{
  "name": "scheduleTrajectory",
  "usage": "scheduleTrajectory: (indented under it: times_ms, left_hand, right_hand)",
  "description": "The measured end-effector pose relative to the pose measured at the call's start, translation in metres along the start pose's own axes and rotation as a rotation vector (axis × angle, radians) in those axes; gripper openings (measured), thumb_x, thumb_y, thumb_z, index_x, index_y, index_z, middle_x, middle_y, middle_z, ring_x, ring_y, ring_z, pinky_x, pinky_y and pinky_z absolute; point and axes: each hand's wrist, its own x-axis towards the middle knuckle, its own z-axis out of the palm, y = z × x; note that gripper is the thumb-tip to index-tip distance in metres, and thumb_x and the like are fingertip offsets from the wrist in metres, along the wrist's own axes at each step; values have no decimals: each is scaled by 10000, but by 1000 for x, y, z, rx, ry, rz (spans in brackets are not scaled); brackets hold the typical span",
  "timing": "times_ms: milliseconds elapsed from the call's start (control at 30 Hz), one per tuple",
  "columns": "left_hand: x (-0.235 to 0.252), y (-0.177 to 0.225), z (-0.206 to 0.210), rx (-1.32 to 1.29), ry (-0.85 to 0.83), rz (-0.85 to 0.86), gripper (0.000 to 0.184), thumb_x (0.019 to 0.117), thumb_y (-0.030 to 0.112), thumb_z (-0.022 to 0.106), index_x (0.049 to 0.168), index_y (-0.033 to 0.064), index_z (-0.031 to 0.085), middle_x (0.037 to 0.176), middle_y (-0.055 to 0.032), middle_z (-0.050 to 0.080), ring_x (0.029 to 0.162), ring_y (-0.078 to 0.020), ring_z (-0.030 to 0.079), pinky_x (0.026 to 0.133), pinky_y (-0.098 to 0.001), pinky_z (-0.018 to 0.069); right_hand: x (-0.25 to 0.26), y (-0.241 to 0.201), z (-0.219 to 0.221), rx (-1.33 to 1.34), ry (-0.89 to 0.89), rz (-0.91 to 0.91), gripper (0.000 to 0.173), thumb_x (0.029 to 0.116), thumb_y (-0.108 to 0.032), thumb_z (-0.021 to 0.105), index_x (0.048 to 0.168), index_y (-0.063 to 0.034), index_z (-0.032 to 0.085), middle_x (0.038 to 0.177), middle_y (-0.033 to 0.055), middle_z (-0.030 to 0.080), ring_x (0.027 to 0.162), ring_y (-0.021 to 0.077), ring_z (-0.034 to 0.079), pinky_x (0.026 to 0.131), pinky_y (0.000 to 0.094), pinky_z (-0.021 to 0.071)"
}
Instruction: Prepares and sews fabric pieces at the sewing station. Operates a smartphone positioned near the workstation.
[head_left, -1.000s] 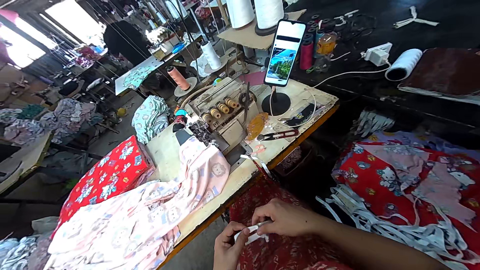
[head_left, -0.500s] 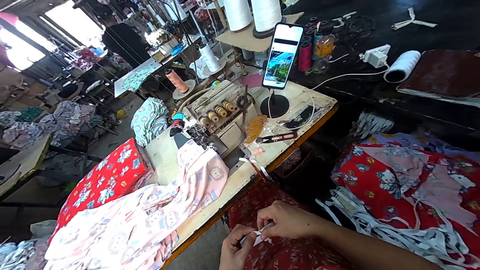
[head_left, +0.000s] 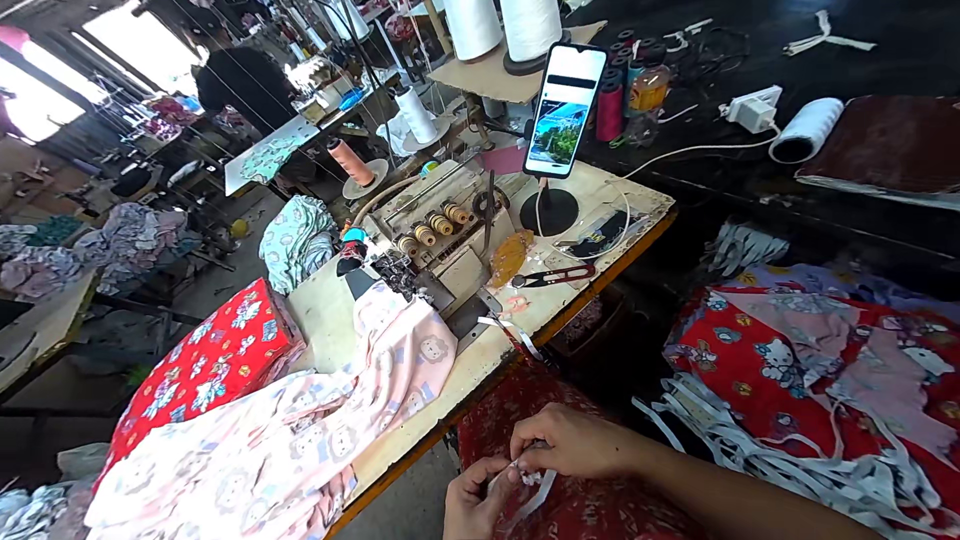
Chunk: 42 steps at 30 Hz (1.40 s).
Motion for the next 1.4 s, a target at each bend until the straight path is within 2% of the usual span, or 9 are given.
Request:
scheduleTrajectory:
  times_ms: [233, 500, 633, 767, 867, 1033, 1100, 1233, 1400]
  left_hand:
    - [-1, 0, -1, 14, 11, 33, 76, 897, -7, 678, 921, 15, 747, 814, 82, 719, 714, 81, 626, 678, -124, 529]
    - [-3, -5, -6, 21, -14, 15, 117, 949, 1, 603, 968, -1, 718, 802, 78, 663, 640, 78, 562, 602, -111, 488]
    - [-4, -5, -8, 32, -6, 24, 102, 921, 11, 654, 936, 9, 755, 796, 76, 686, 643, 88, 567, 598, -104, 485]
    - [-5, 0, -9, 20, 16, -16, 81, 911, 16, 671, 893, 30, 749, 696, 109, 667, 554, 92, 537, 526, -107, 457]
    - [-7, 0, -19, 4, 20, -25, 179, 921, 60, 665, 754, 102, 710, 610, 142, 610, 523, 87, 519, 512, -117, 441]
    - [-14, -3, -42, -218, -57, -55, 322, 976, 330, 670, 667, 243, 693, 545, 146, 574, 472, 78, 495, 462, -115, 409]
    - [-17, 2, -51, -137, -129, -53, 284, 988, 247, 646, 715, 205, 713, 586, 155, 604, 502, 97, 507, 480, -99, 409]
    - [-22, 12, -74, -3, -322, -78, 145, 983, 129, 640, 946, 79, 771, 702, 118, 696, 544, 105, 539, 498, -95, 427]
    - [-20, 15, -80, 37, -402, -110, 117, 965, 65, 645, 989, 28, 754, 749, 79, 732, 607, 41, 643, 578, -153, 544]
  right_hand:
    - [4, -2, 3, 6, -28, 23, 256, 1046, -141, 578, 1179, 59, 668, 1011, 213, 699, 897, 264, 670, 864, 414, 521]
    - [6, -5, 4, -39, 1, 34, 259, 1041, -169, 595, 1153, 50, 675, 967, 200, 685, 876, 263, 643, 825, 412, 504]
    - [7, -4, 5, -1, -41, 25, 264, 1044, -152, 587, 1205, 48, 649, 1049, 206, 696, 941, 260, 678, 892, 413, 528]
    - [5, -7, 5, -11, -41, 20, 254, 1054, -142, 559, 1168, 62, 658, 942, 204, 690, 813, 238, 655, 800, 393, 526]
    - [0, -7, 1, -16, -11, 0, 268, 1041, -183, 594, 1134, 57, 670, 899, 177, 675, 791, 208, 618, 767, 363, 502]
    - [-8, -3, -9, 42, -19, -33, 286, 1040, -231, 605, 1090, 41, 676, 749, 62, 588, 645, 66, 476, 622, 237, 403]
    - [-12, -3, -15, 22, -47, -27, 284, 1038, -231, 610, 1087, 39, 682, 763, 65, 610, 650, 59, 492, 628, 233, 415]
    - [-21, -4, -30, -53, -61, 15, 280, 1033, -230, 620, 1077, 37, 693, 771, 69, 627, 660, 68, 509, 644, 240, 427]
    - [-25, -3, -30, -85, -9, 34, 315, 1044, -268, 601, 1048, 32, 697, 725, 55, 580, 637, 74, 474, 624, 249, 404]
